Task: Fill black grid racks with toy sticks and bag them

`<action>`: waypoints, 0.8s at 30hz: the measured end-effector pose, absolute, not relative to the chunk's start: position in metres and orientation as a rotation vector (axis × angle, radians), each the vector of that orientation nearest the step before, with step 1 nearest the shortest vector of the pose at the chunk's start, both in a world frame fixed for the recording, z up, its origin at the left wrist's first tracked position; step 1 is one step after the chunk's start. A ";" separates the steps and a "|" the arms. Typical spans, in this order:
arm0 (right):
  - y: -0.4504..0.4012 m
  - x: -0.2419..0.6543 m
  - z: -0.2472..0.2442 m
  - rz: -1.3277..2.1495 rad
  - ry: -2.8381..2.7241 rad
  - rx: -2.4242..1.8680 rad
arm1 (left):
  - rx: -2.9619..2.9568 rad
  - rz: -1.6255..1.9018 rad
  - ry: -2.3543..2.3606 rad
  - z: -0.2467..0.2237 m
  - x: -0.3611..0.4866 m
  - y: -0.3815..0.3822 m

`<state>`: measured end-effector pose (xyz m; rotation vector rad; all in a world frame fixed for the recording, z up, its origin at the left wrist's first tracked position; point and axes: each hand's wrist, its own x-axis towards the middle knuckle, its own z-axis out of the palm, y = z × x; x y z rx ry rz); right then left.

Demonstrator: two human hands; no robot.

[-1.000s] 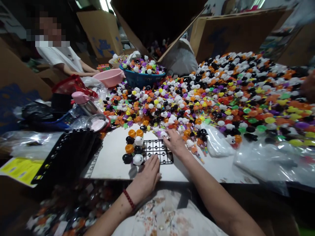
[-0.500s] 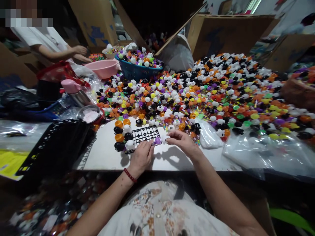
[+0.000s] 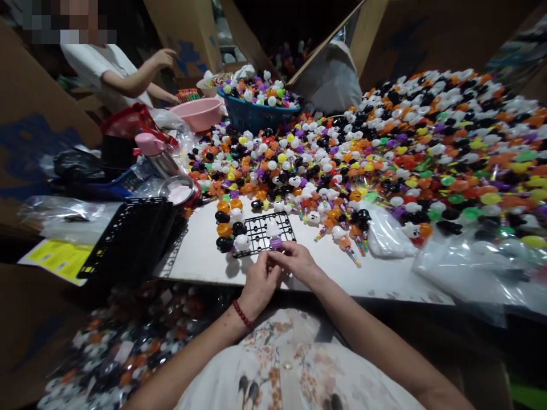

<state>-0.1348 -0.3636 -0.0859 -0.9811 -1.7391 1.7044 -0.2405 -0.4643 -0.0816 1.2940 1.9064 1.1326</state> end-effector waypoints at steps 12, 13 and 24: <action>-0.351 -0.182 -0.101 1.583 -1.911 -0.950 | 2.338 1.239 2.206 -0.023 -0.299 -0.496; -0.351 -0.182 -0.100 1.478 -2.011 -0.947 | 2.359 1.185 2.200 -0.022 -0.303 -0.491; -0.348 -0.177 -0.093 1.072 -2.419 -0.696 | 2.460 0.980 2.103 -0.031 -0.321 -0.474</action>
